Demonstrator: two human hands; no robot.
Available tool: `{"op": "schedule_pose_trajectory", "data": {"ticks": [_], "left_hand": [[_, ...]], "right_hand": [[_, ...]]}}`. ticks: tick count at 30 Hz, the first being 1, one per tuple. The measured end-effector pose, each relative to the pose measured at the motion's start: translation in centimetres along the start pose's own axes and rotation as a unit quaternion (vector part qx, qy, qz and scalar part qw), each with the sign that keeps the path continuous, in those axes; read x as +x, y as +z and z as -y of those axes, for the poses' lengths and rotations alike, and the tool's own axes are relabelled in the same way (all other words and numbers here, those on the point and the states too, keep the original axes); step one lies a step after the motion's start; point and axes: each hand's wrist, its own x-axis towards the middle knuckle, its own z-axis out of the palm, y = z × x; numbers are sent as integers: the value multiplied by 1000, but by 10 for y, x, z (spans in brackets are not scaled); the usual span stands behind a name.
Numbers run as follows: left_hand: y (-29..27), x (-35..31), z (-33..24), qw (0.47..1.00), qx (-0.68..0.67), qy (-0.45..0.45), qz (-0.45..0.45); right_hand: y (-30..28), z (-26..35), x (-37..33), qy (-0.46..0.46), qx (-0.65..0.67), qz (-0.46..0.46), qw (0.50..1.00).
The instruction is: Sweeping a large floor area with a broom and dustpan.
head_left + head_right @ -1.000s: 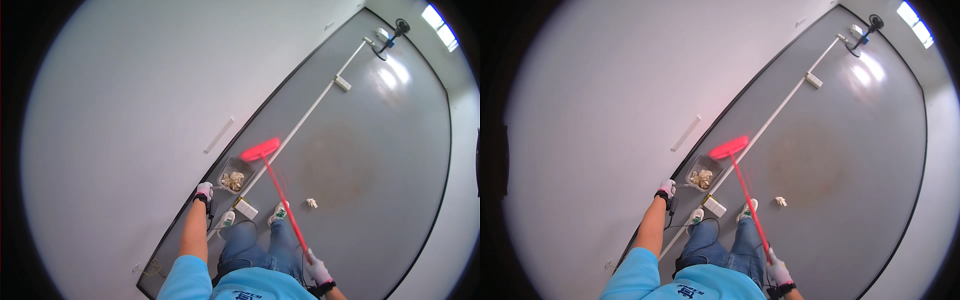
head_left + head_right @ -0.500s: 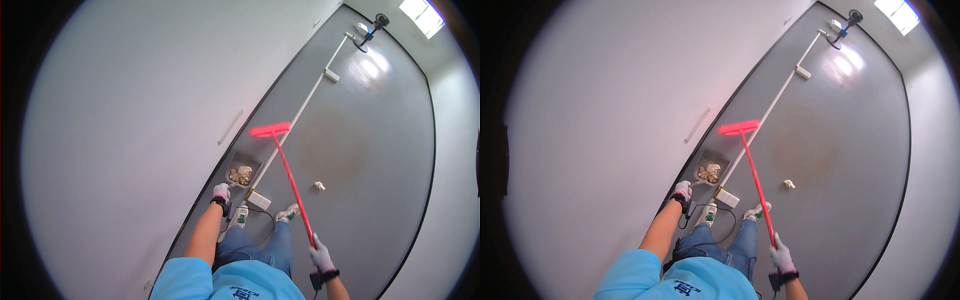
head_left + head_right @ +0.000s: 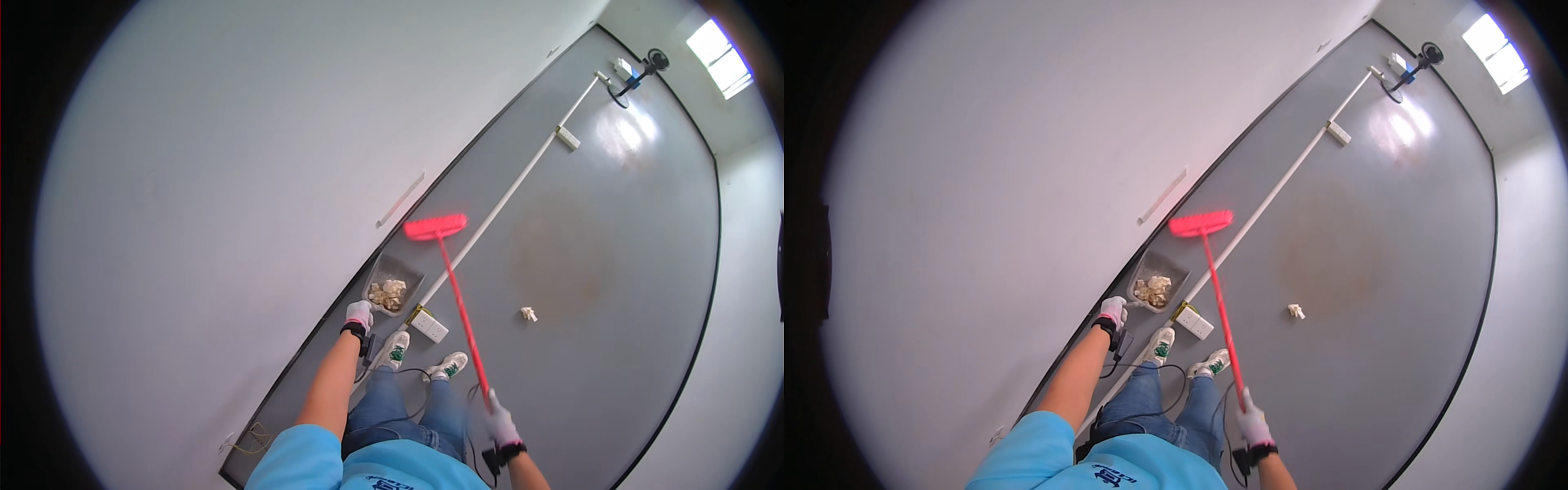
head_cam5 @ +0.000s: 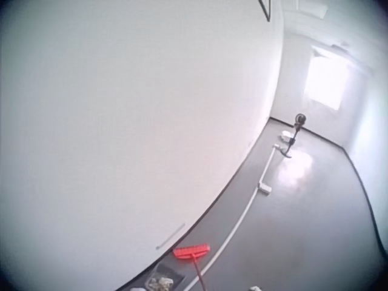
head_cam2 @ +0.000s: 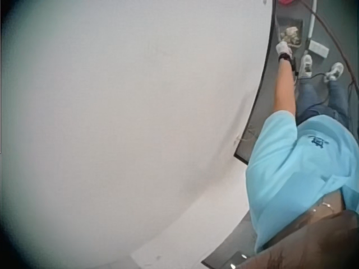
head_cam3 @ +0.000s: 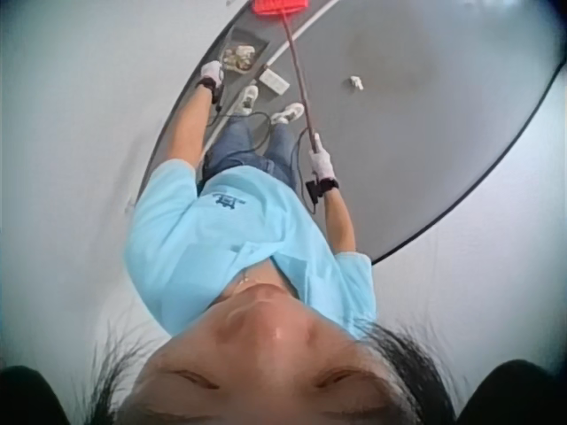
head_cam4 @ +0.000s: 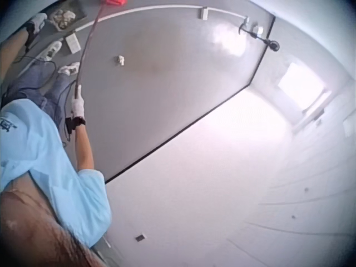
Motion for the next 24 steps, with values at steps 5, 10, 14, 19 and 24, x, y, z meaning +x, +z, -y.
{"op": "schedule_pose_trajectory", "data": {"ticks": [5,10,14,19,24], "left_hand": [[11,2,-10,1000,9,27,-5],[5,0,-16,998,65,-10,18],[2,-8,-15,998,52,-20,41],[-17,-17,-9,994,98,-8,44],[-48,2,-28,980,183,-8,79]], "right_hand": [[-4,-40,-88,18,-5,25,1000],[-12,-39,-170,-9,189,-5,982],[0,-52,-141,35,125,-6,992],[-5,-9,-89,62,121,-65,989],[31,28,-76,82,91,-71,990]]}}
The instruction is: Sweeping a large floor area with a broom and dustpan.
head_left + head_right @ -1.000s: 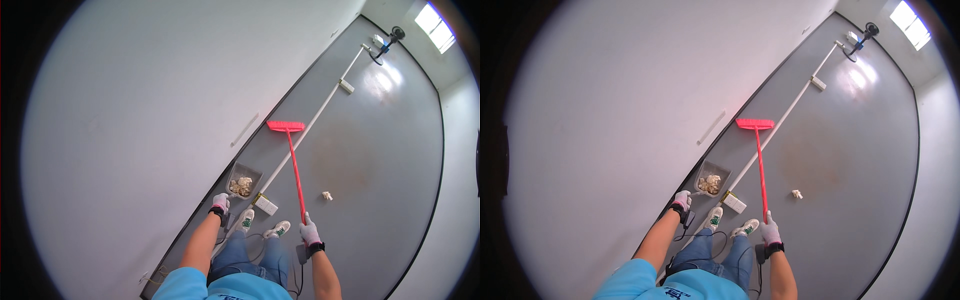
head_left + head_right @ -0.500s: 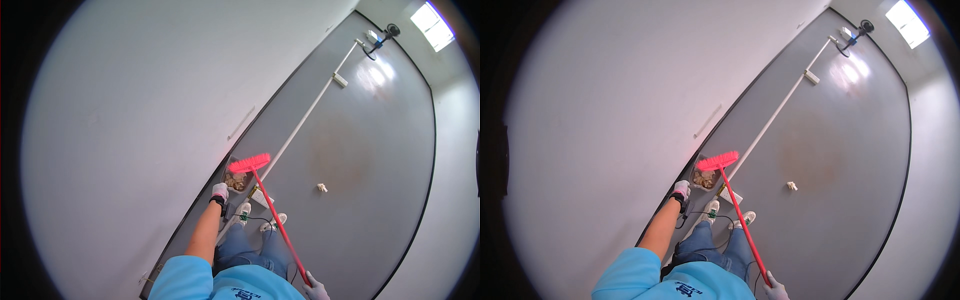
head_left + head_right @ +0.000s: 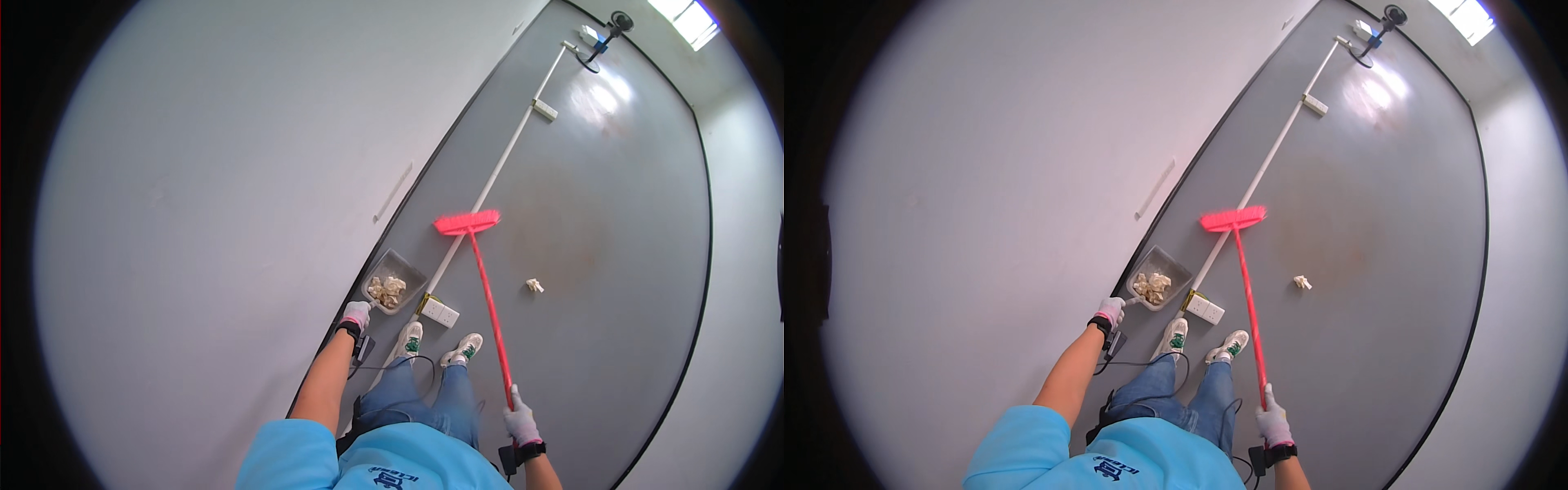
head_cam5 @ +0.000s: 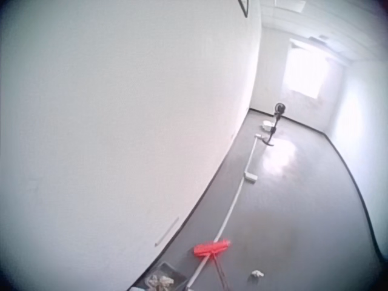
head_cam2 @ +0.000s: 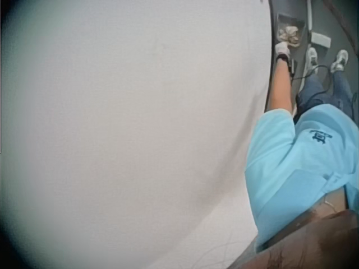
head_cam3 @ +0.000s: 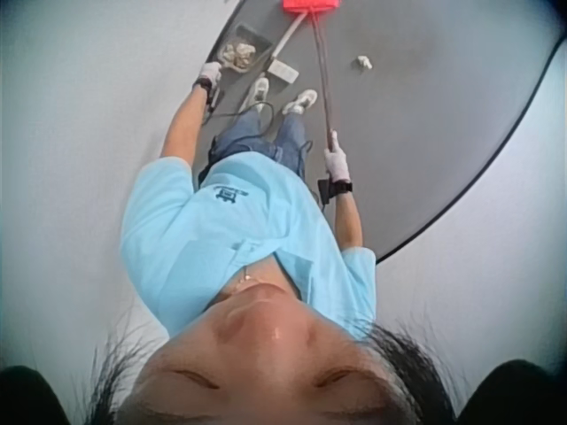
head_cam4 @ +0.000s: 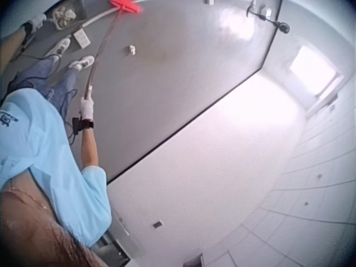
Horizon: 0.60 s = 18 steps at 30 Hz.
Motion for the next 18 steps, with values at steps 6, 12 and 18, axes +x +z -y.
{"op": "schedule_pose_trajectory", "data": {"ticks": [6,12,18], "left_hand": [[-19,72,26,986,99,136,0],[-96,113,49,923,284,258,-27],[-21,5,10,1000,-4,12,18]], "right_hand": [[55,-87,-63,-125,-125,12,984],[34,-31,-182,-8,272,131,953],[51,-56,-117,25,166,32,985]]}}
